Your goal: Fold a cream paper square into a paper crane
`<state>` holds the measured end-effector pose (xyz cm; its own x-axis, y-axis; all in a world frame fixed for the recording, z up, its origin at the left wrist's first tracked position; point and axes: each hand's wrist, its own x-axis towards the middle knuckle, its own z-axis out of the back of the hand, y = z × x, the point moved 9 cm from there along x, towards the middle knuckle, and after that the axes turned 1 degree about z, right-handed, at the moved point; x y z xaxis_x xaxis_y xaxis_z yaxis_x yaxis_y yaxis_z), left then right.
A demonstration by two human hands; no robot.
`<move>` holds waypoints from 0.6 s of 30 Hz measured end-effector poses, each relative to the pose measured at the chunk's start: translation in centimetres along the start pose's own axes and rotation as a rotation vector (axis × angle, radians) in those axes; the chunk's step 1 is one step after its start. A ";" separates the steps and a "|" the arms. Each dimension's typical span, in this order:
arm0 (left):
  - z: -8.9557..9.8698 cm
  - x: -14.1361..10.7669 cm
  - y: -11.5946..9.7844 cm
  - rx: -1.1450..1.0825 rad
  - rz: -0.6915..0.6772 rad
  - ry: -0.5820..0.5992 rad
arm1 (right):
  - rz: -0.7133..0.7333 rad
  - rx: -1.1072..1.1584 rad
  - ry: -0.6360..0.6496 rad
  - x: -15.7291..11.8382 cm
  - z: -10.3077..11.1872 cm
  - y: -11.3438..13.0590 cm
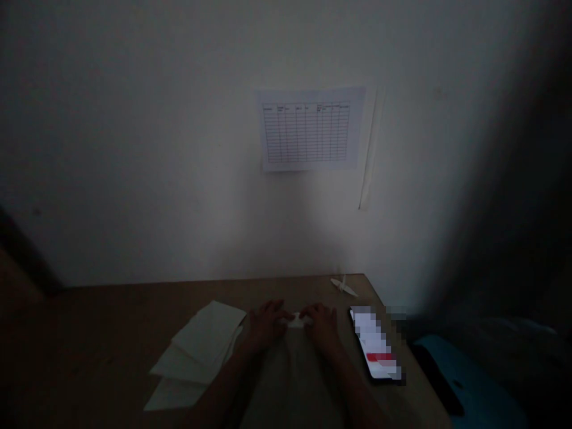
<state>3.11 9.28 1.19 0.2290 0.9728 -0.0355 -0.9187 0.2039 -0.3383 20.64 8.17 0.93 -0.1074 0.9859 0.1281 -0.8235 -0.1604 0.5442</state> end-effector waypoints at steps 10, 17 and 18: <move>0.5 -0.9 -0.8 0.049 0.000 -0.121 | 0.004 -0.098 -0.061 -0.3 0.1 0.7; 1.2 -1.2 -1.9 0.033 0.017 -0.152 | 0.027 -0.087 -0.111 -0.4 0.2 1.2; 1.2 -1.2 -1.9 0.036 0.015 -0.151 | 0.025 -0.087 -0.111 -0.3 0.1 1.1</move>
<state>4.20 7.84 3.00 0.1669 0.9807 0.1020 -0.9333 0.1905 -0.3045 19.84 7.68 1.61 -0.0701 0.9698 0.2338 -0.8671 -0.1751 0.4663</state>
